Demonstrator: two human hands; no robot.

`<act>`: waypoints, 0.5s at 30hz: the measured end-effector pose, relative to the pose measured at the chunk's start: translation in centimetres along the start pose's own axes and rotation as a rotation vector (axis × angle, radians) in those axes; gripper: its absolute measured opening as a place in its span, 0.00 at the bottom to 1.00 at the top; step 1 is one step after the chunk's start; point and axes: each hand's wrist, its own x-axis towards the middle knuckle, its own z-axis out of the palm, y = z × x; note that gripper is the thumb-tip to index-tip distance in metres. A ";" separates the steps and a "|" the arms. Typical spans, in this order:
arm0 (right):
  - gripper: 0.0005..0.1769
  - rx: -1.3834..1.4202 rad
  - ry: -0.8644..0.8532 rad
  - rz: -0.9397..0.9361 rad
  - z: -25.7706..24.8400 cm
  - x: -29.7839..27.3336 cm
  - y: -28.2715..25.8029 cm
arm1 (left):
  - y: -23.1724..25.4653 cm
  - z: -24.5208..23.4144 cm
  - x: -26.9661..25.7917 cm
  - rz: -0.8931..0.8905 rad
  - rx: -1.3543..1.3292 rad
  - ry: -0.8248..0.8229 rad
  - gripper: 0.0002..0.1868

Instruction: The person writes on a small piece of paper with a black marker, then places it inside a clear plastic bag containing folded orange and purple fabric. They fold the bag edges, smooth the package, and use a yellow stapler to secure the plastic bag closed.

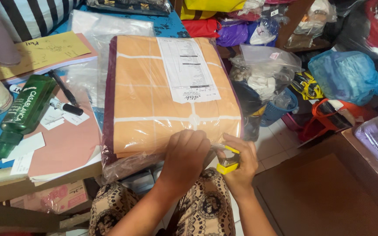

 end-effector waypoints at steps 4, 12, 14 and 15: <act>0.16 -0.004 0.063 -0.043 0.7 -0.2 0.5 | 0.1 -0.3 0.1 0.028 -0.004 0.029 0.07; 0.08 0.289 0.004 0.267 0.1 -0.8 1.9 | 1.9 -1.7 1.9 0.067 0.180 0.028 0.14; 0.09 0.398 -0.009 0.309 -0.3 -0.6 2.2 | 2.6 -1.8 2.4 0.062 0.277 0.003 0.10; 0.10 0.452 -0.017 0.329 -0.4 -0.5 2.4 | 2.8 -1.8 2.7 0.056 0.311 -0.008 0.07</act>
